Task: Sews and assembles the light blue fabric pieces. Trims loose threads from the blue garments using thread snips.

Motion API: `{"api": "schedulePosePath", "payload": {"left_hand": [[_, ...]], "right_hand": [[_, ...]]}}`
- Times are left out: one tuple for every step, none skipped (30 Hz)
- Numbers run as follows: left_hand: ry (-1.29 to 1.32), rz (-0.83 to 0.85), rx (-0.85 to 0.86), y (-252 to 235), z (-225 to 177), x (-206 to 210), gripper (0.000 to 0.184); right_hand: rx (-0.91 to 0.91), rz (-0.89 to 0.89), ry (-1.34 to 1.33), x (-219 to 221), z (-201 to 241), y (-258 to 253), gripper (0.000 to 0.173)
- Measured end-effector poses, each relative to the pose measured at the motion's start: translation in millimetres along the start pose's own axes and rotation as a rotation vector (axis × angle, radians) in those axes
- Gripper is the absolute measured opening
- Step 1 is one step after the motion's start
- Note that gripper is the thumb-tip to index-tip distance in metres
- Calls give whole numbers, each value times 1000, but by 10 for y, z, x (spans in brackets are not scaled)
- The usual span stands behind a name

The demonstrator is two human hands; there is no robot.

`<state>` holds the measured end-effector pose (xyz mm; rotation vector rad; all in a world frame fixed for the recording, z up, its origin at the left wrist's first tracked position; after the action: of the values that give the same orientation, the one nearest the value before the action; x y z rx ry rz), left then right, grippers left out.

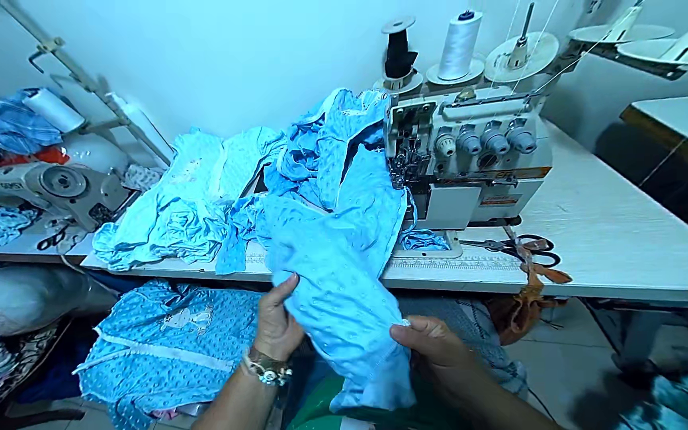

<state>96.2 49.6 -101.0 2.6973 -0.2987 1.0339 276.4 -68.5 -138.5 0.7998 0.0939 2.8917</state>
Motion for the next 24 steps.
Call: {"api": "schedulePosePath", "payload": {"left_hand": [[-68, -23, 108, 30, -198, 70, 16], [-174, -11, 220, 88, -387, 144, 20], [-270, 14, 326, 152, -553, 216, 24], [-325, 40, 409, 207, -682, 265, 26], [-374, 44, 462, 234, -766, 286, 26], [-430, 19, 472, 227, -797, 268, 27], [-493, -24, 440, 200, -773, 213, 29], [-547, -79, 387, 177, -717, 143, 30], [-596, -120, 335, 162, -661, 95, 35], [-605, -125, 291, 154, -621, 66, 39], [-582, -114, 252, 161, -586, 35, 40], [-587, -131, 214, 151, -547, -14, 38], [-617, -157, 172, 126, -503, -78, 34], [-640, -177, 135, 96, -465, -152, 31], [-668, -183, 111, 55, -444, -194, 31], [-673, -183, 94, 33, -434, -209, 29], [-663, -185, 72, 55, -420, -238, 27], [-653, -197, 46, 86, -404, -283, 25], [-636, -216, 17, 102, -390, -340, 25], [-607, -233, -23, 118, -369, -402, 25], [-571, -238, -70, 142, -328, -461, 26], [-529, -236, -117, 173, -265, -516, 27], [-502, -236, -161, 206, -197, -568, 26], [-492, -234, -196, 226, -133, -622, 24]], "right_hand": [[51, -55, 31, -23, -60, 20, 18], [62, -50, 64, 6, -78, 53, 18], [26, 21, 93, 74, -48, 82, 19], [-32, 119, 110, 147, 8, 94, 19], [-74, 164, 134, 178, 48, 72, 19], [-65, 118, 180, 146, 30, 13, 21], [-12, 35, 207, 86, -35, -52, 22], [28, -8, 242, 51, -80, -81, 22], [5, 26, 281, 69, -51, -77, 21], [-68, 103, 288, 114, 22, -56, 21], [-131, 156, 263, 137, 85, -26, 20], [-150, 133, 279, 101, 108, -15, 20], [-115, 59, 322, 25, 86, -22, 21], [-65, -6, 360, -35, 45, -18, 22], [-64, -11, 404, -47, 45, -5, 23], [-102, 33, 417, -15, 74, 23, 24], [-124, 75, 391, 25, 89, 83, 23], [-121, 103, 361, 44, 88, 145, 22], [-100, 118, 348, 38, 76, 192, 22], [-74, 127, 347, 20, 50, 235, 21], [-55, 137, 349, 1, 19, 276, 20], [-48, 142, 347, -17, -9, 315, 18], [-57, 140, 340, -29, -25, 345, 17], [-81, 133, 336, -36, -23, 365, 17]]}}
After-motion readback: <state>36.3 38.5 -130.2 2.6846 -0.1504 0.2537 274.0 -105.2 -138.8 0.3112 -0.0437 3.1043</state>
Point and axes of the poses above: each hand's wrist, its own y-axis away from the middle knuckle, its own x-axis out of the palm, z = x × y, the point moved 7 cm from there along -y, towards the middle knuckle, and after that the axes turned 7 degrees about -z, right-handed, at the moved point
